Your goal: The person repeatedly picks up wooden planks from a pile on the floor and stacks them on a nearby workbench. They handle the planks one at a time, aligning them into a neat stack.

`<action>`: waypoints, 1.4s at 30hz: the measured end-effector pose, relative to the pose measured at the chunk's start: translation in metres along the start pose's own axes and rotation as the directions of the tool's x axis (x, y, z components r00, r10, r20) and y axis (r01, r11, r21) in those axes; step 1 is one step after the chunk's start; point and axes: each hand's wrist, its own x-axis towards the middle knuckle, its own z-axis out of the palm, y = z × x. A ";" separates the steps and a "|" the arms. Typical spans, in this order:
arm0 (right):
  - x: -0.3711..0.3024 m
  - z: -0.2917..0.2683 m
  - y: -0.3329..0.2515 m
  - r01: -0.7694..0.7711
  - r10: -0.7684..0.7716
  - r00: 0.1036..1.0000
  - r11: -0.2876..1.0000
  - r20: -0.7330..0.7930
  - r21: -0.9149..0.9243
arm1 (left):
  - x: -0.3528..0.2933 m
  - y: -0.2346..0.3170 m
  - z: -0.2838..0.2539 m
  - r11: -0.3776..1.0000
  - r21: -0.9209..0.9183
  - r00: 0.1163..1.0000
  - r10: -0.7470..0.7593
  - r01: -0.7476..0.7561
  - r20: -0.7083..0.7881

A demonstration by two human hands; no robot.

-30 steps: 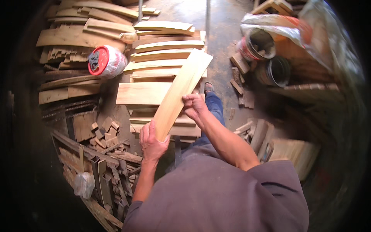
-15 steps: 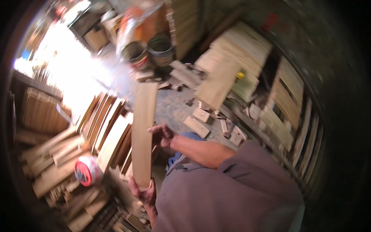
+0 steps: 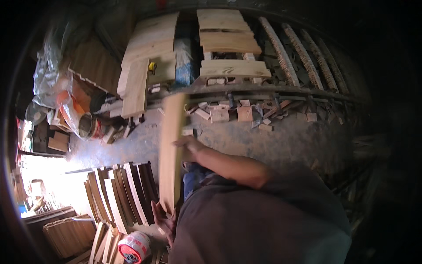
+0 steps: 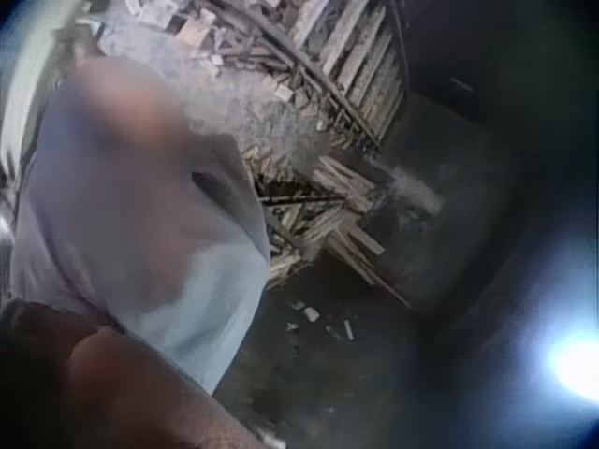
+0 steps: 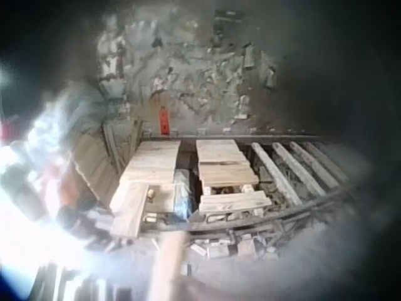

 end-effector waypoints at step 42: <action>0.052 -0.292 -0.604 0.620 -0.280 0.639 0.739 -0.716 0.264 | 0.069 0.135 0.411 0.894 0.309 0.939 -0.343 0.324 0.009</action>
